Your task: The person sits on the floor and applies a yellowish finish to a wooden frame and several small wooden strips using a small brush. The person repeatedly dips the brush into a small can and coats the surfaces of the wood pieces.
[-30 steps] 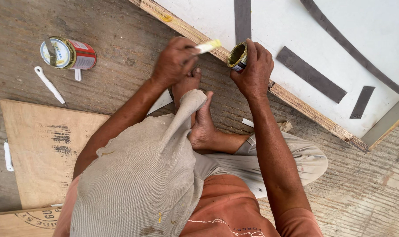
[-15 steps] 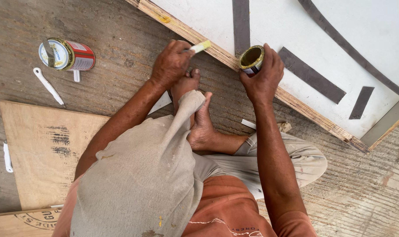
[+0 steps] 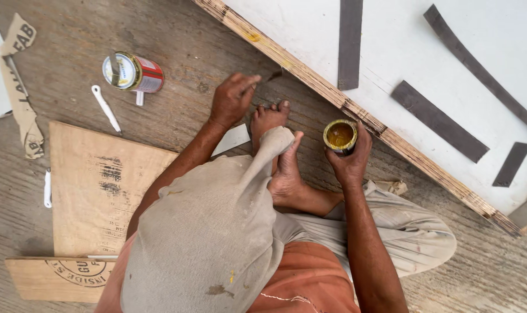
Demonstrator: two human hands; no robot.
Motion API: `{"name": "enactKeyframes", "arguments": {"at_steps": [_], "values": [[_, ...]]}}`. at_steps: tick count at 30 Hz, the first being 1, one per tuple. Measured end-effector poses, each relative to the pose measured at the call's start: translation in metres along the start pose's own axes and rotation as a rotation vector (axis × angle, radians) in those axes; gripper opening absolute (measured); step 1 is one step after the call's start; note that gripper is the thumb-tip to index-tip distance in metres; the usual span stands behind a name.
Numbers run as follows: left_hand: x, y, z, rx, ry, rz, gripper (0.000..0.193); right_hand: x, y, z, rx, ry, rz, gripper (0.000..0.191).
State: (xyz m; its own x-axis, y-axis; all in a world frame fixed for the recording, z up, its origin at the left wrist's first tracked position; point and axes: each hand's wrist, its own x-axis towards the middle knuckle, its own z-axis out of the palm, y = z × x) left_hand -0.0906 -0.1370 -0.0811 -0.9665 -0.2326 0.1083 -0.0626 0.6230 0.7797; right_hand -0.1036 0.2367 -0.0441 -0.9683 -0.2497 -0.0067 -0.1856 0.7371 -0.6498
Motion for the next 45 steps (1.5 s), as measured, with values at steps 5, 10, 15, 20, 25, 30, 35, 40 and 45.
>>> {"name": "enactKeyframes", "arguments": {"at_steps": [5,10,15,20,25,30,35,40,45], "values": [[0.041,-0.033,-0.027,-0.229,0.318,-0.249,0.032,-0.005,0.022,0.021,0.190,-0.025,0.060,0.127],[0.069,-0.048,-0.049,-0.280,0.382,-0.274,0.025,-0.003,0.028,0.031,0.172,-0.028,0.133,0.135],[0.071,-0.042,-0.049,-0.272,0.282,-0.473,0.028,-0.009,0.034,0.020,0.165,-0.150,0.259,0.140],[0.069,-0.025,-0.031,-0.382,0.247,-0.511,0.014,-0.015,0.035,-0.001,0.041,-0.214,0.184,0.143],[0.072,-0.022,-0.019,-0.086,0.244,-0.215,0.014,-0.020,0.032,-0.014,0.075,-0.250,0.256,0.135],[0.092,-0.035,-0.031,0.071,0.233,-0.359,0.016,-0.018,0.034,-0.014,0.043,-0.205,0.203,0.129],[0.105,-0.043,-0.047,0.074,0.291,-0.436,0.014,-0.018,0.036,-0.016,0.049,-0.177,0.163,0.125],[0.107,-0.047,-0.065,0.043,0.349,-0.446,0.015,-0.017,0.033,-0.019,0.032,-0.169,0.200,0.120],[0.101,-0.040,-0.069,-0.094,0.464,-0.167,0.015,-0.018,0.032,-0.022,0.068,-0.135,0.222,0.112]]}}
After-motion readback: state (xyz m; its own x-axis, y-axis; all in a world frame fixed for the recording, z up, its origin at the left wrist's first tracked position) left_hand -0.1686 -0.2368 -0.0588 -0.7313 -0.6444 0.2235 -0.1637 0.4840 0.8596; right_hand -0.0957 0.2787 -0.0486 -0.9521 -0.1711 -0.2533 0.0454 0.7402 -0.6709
